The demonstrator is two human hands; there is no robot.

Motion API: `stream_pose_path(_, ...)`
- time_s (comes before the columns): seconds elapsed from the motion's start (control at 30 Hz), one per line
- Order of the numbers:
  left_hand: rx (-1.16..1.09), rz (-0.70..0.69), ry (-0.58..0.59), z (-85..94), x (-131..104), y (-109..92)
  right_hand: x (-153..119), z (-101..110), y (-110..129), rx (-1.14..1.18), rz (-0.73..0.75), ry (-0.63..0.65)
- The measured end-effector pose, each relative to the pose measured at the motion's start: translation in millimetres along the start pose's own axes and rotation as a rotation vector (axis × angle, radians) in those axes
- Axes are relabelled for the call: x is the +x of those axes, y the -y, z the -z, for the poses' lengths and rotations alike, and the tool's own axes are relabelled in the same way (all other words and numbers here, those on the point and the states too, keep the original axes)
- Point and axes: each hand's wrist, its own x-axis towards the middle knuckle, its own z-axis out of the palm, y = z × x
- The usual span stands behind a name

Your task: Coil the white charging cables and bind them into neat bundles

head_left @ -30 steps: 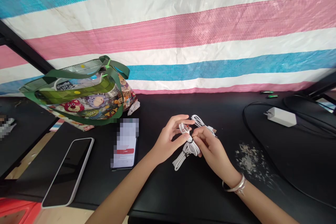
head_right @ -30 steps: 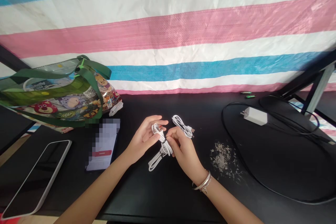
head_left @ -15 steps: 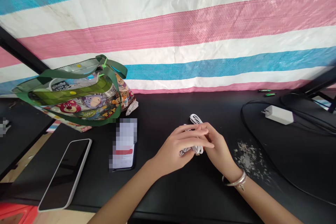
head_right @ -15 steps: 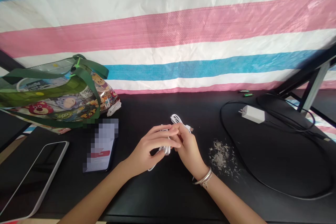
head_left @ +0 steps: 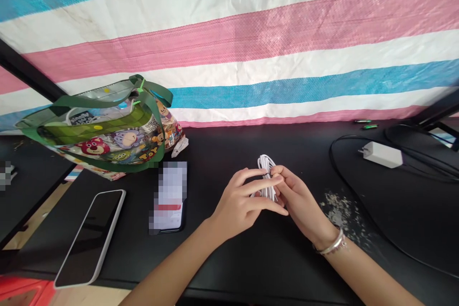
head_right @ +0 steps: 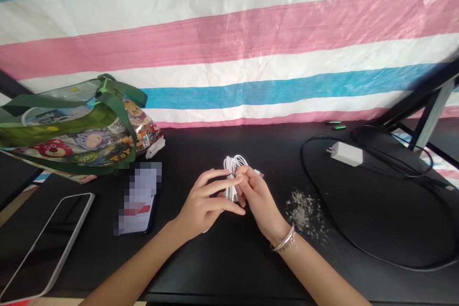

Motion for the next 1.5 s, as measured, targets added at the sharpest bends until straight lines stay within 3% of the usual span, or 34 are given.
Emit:
stream_pose_path(0.1, -0.080, 0.072, -0.143, 1.7, 3.2, -1.5, 0.5, -0.2, 0.4, 0.000, 0.045, -0.039)
stream_pose_path(0.23, -0.154, 0.367, -0.248, 5.8, 7.3, 0.6, -0.6, -0.9, 1.5, -0.012, 0.105, -0.058)
stream_pose_path(0.33, -0.261, 0.589, -0.139, 7.3, 7.7, 5.2, -2.8, -2.6, 3.6, -0.050, 0.142, -0.049)
stream_pose_path(0.43, -0.319, 0.682, -0.011, 6.5, 6.6, 7.1, -4.6, -4.2, 4.7, -0.145, 0.213, -0.031)
stream_pose_path(0.73, -0.581, 0.713, 0.057, 6.3, 8.1, 3.0, -2.3, -2.8, -2.5, -0.300, 0.294, 0.065)
stream_pose_path(1.1, -0.232, 0.606, -0.073, 3.1, 4.6, 3.2, 0.7, -0.2, -3.0, -0.377, 0.287, 0.064)
stream_pose_path(1.5, -0.207, 0.556, -0.125, 1.1, 2.7, 7.3, 1.7, 1.4, -2.8, -0.317, 0.264, 0.109)
